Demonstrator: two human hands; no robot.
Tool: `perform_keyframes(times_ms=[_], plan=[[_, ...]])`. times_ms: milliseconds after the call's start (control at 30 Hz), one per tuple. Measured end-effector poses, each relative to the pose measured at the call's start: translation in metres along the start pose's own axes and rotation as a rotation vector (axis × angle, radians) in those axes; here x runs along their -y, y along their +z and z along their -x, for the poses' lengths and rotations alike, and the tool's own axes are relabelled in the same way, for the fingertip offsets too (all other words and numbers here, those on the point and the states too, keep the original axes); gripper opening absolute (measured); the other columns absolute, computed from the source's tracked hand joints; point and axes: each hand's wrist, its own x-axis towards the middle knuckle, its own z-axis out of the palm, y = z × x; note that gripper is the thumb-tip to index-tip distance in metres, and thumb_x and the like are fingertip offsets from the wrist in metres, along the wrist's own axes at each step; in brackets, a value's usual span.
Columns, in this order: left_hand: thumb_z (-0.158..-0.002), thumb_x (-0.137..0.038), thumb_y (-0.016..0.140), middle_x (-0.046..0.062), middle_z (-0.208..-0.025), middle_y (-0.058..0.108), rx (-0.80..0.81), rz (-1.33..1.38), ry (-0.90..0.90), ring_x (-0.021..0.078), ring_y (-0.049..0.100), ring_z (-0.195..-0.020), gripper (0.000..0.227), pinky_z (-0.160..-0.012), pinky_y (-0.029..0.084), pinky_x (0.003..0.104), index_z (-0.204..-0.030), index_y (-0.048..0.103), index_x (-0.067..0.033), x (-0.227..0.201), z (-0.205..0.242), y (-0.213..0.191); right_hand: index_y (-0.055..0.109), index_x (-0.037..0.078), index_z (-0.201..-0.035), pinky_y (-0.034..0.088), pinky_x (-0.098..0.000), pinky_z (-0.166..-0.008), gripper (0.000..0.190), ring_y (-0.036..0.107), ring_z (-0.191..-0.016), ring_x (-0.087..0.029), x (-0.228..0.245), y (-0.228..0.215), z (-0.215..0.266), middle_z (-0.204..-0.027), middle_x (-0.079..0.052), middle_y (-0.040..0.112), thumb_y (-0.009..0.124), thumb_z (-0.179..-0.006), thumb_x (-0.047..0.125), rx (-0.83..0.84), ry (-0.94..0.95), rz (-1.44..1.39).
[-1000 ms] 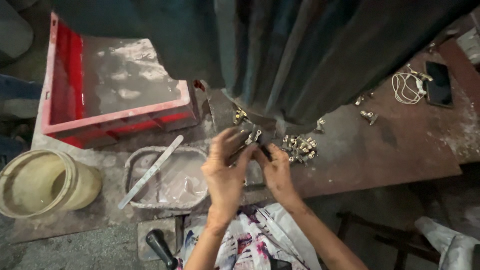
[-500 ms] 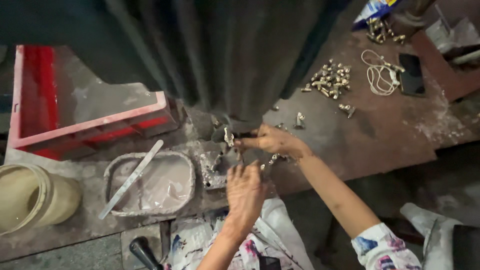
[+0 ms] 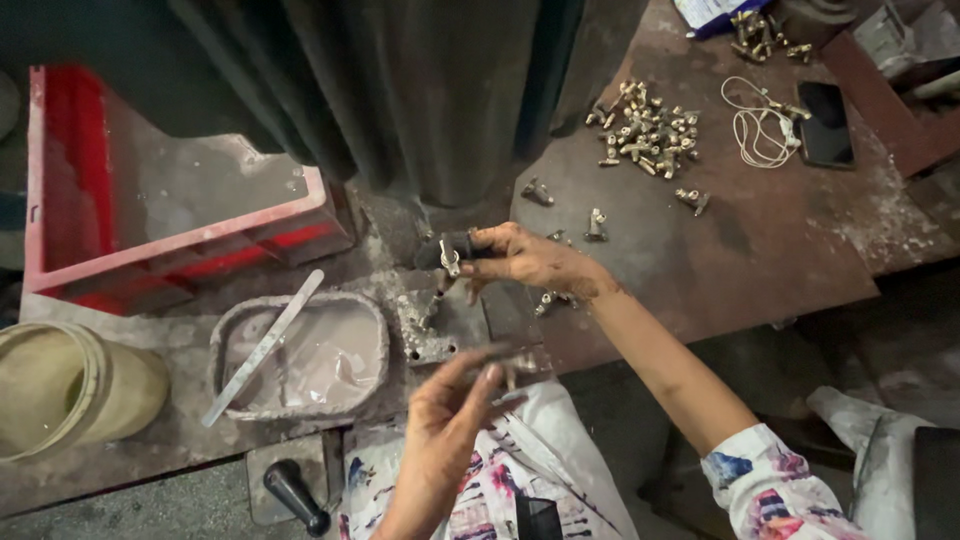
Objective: The person repeatedly picks up small brass-colored metal components from a pile on a workbench and presses them against a rotating grinding wheel. After grinding, the person places the components back onto the workbench. The process is repeated continuously throughout the clip.
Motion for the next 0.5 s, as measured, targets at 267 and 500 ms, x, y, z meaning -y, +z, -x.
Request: perform_keyframes(times_ms=[267,500], plan=[[-0.079,0.009,0.058,0.019,-0.131,0.063,-0.142,-1.341,0.780,0.0356,0.065,-0.115,0.057,-0.092,0.056,0.040,-0.134,0.065,-0.0053,-0.016,-0.042,-0.014,0.070,-0.002,-0.123,0.060,-0.0343,-0.091,0.028,0.070,-0.098,-0.014,-0.010,-0.011,-0.002,-0.110,-0.008,0.075,0.067,-0.103,0.017,0.003,-0.030,0.109],[-0.093,-0.001,0.057,0.019,-0.125,0.062,-0.270,-1.568,0.473,0.0377,0.059,-0.119,0.045,-0.097,0.050,0.042,-0.137,0.051,0.0054,0.004,-0.058,-0.046,0.071,-0.003,-0.120,0.058,-0.0311,-0.085,0.029,0.071,-0.091,-0.015,-0.010,0.037,0.007,-0.103,-0.009,0.076,0.065,-0.102,0.019,-0.236,-0.063,0.037]])
